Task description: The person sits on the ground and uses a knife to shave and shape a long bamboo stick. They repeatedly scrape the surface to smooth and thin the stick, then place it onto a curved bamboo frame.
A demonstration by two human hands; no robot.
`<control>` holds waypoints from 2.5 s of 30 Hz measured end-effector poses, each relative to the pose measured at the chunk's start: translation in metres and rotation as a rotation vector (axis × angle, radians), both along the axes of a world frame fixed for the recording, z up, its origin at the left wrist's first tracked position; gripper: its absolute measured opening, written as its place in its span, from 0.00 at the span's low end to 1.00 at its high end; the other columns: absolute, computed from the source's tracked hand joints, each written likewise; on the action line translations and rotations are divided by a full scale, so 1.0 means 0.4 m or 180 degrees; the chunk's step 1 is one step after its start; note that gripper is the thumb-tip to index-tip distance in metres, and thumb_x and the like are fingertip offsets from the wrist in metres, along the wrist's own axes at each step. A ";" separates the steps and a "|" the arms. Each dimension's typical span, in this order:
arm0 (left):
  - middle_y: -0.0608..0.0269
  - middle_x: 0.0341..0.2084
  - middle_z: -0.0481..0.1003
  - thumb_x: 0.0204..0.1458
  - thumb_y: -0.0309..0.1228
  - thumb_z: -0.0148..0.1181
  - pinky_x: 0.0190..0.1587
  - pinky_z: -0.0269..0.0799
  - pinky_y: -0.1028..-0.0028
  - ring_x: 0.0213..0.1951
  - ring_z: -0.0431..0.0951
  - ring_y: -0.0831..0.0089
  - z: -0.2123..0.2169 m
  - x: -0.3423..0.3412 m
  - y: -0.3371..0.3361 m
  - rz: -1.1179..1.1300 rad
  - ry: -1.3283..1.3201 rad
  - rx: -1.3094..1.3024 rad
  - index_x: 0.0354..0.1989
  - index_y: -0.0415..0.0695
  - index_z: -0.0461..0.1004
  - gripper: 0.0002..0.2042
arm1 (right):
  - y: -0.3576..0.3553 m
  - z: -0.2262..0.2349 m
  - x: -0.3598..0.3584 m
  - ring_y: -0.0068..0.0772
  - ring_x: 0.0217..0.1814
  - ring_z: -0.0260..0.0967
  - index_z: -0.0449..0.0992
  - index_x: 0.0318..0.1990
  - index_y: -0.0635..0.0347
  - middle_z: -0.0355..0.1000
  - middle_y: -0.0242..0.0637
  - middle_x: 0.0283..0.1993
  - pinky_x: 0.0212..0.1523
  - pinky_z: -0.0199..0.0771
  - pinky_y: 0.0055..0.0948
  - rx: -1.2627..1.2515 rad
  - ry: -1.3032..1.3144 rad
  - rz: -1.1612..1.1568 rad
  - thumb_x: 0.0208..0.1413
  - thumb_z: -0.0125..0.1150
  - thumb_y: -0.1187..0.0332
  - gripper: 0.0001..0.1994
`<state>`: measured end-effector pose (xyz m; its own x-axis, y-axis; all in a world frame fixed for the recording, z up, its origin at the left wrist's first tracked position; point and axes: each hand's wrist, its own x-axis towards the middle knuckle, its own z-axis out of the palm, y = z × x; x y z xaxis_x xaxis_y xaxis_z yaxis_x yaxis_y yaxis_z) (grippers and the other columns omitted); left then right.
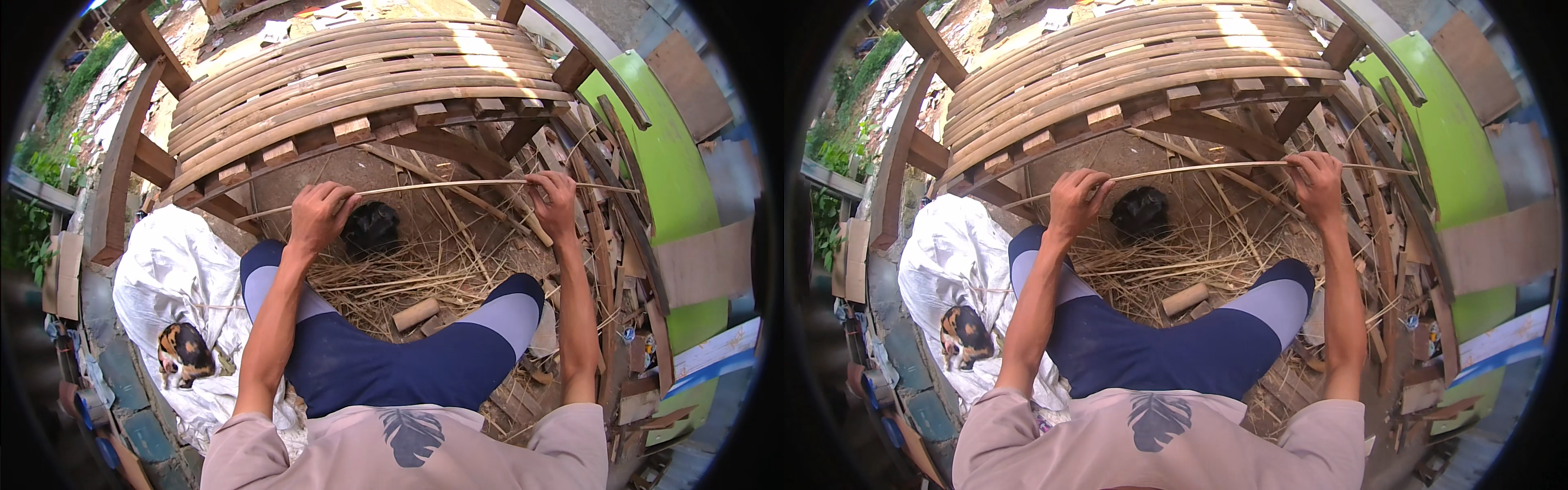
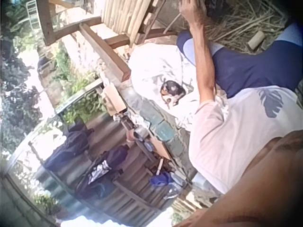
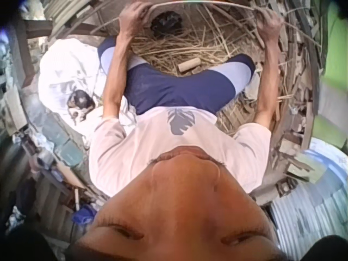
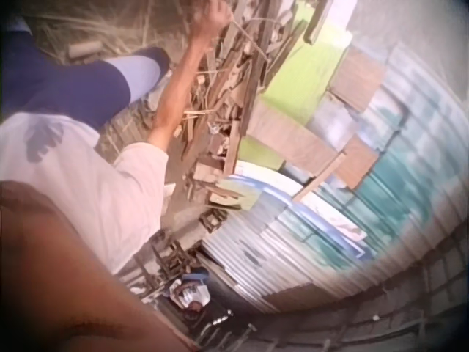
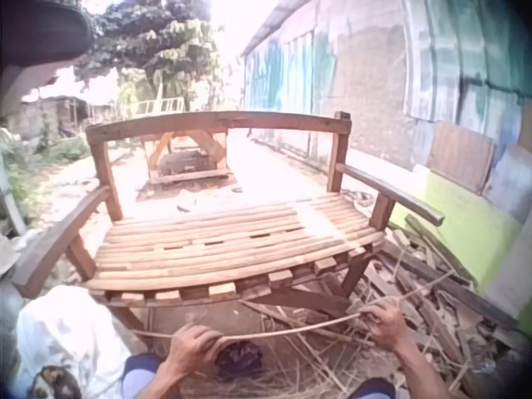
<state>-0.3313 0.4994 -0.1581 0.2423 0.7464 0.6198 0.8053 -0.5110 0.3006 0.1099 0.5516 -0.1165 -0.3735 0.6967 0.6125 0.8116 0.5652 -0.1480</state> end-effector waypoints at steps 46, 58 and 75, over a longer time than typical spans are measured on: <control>0.74 0.36 0.77 0.46 0.30 0.70 0.49 0.60 0.70 0.43 0.73 0.73 0.152 -0.265 0.047 0.0825 0.0465 0.0916 0.45 0.60 0.83 0.15 | 0.256 0.015 -0.349 0.36 0.49 0.72 0.83 0.45 0.45 0.74 0.29 0.44 0.68 0.48 0.66 0.0038 0.0806 0.0053 0.56 0.65 0.62 0.10; 0.71 0.55 0.73 0.49 0.38 0.70 0.61 0.53 0.67 0.57 0.67 0.68 0.089 -0.238 0.037 0.1465 0.0550 0.1142 0.45 0.59 0.83 0.14 | 0.230 -0.021 -0.379 0.40 0.61 0.63 0.79 0.53 0.45 0.68 0.34 0.52 0.69 0.45 0.68 0.0709 0.0399 -0.0314 0.59 0.61 0.63 0.14; 0.44 0.57 0.70 0.53 0.36 0.65 0.59 0.69 0.58 0.58 0.71 0.48 -0.390 0.070 0.074 0.1547 -0.0385 -0.2580 0.64 0.43 0.64 0.30 | -0.172 -0.581 -0.411 0.55 0.69 0.57 0.67 0.62 0.61 0.64 0.52 0.64 0.70 0.54 0.48 -0.2670 0.0012 -0.0204 0.59 0.59 0.61 0.26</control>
<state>-0.3031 0.5289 -0.3142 -0.2395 0.9621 -0.1302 0.8151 0.2721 0.5115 -0.0544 0.4826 -0.3490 -0.3167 0.9413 -0.1166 0.8370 0.2196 -0.5012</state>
